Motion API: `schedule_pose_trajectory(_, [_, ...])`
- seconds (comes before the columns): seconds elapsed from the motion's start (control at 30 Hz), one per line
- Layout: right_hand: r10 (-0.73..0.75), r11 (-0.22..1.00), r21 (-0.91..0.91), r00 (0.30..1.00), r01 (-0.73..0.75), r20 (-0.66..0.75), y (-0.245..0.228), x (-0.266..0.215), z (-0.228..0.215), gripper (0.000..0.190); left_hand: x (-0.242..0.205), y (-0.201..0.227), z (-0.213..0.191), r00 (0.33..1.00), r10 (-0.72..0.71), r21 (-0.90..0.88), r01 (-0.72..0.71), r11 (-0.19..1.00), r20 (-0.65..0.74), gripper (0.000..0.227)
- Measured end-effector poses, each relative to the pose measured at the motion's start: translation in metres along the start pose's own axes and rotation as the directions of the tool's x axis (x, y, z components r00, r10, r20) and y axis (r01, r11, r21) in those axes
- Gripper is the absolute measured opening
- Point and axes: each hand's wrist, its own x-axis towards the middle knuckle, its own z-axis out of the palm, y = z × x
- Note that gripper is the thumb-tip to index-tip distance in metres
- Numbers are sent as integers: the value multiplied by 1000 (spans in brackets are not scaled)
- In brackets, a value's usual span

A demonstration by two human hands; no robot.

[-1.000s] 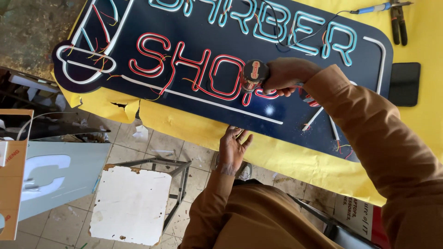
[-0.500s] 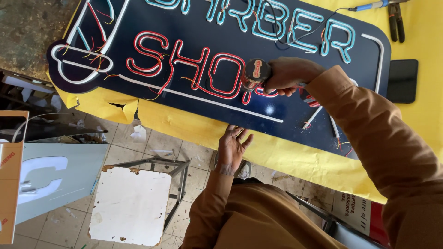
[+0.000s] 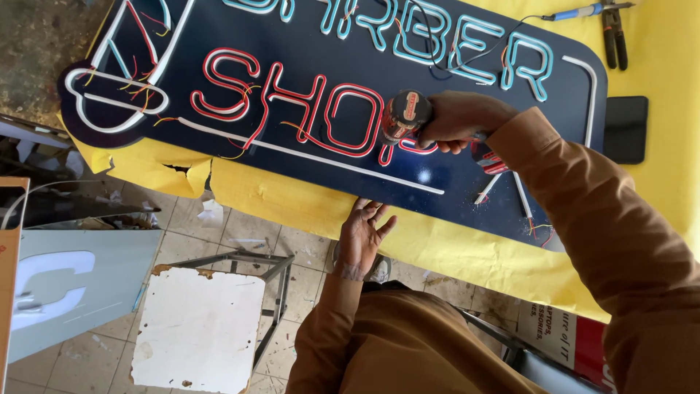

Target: The person uses a cordless drill to make holes in a neon sign board. They systematically drill along the outlines of the letters and symbols, including the words 'BARBER SHOP' and a pair of scissors, while holding the board steady with their other hand.

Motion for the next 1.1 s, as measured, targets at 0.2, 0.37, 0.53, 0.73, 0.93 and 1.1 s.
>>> schedule_pose_trajectory(0.2, [-13, 1000, 12, 1000, 13, -12, 2, -4, 3, 24, -2, -2, -1, 1000, 8, -9, -8, 1000, 19, 68])
schedule_pose_trajectory(0.37, [-18, 1000, -7, 1000, 18, -2, -4, -8, 6, 26, -2, -4, -6, 1000, 7, -19, -7, 1000, 28, 69])
schedule_pose_trajectory(0.53, [-18, 1000, -13, 1000, 18, 11, 1, -1, 6, 27, 0, -4, -6, 1000, 12, -13, -11, 1000, 21, 69])
schedule_pose_trajectory(0.73, [4, 1000, 8, 1000, -4, -5, -5, -12, 8, 27, -7, 4, 4, 999, 5, -21, -5, 1000, 31, 69])
schedule_pose_trajectory(0.93, [22, 998, 59, 1000, -21, -17, -6, -17, 10, 23, -8, 5, 3, 999, 6, -5, -6, 1000, 49, 71])
schedule_pose_trajectory(1.1, [-4, 997, 74, 1000, 5, -5, 1, -6, 11, 23, -6, 4, 2, 998, 5, -5, -5, 1000, 57, 70])
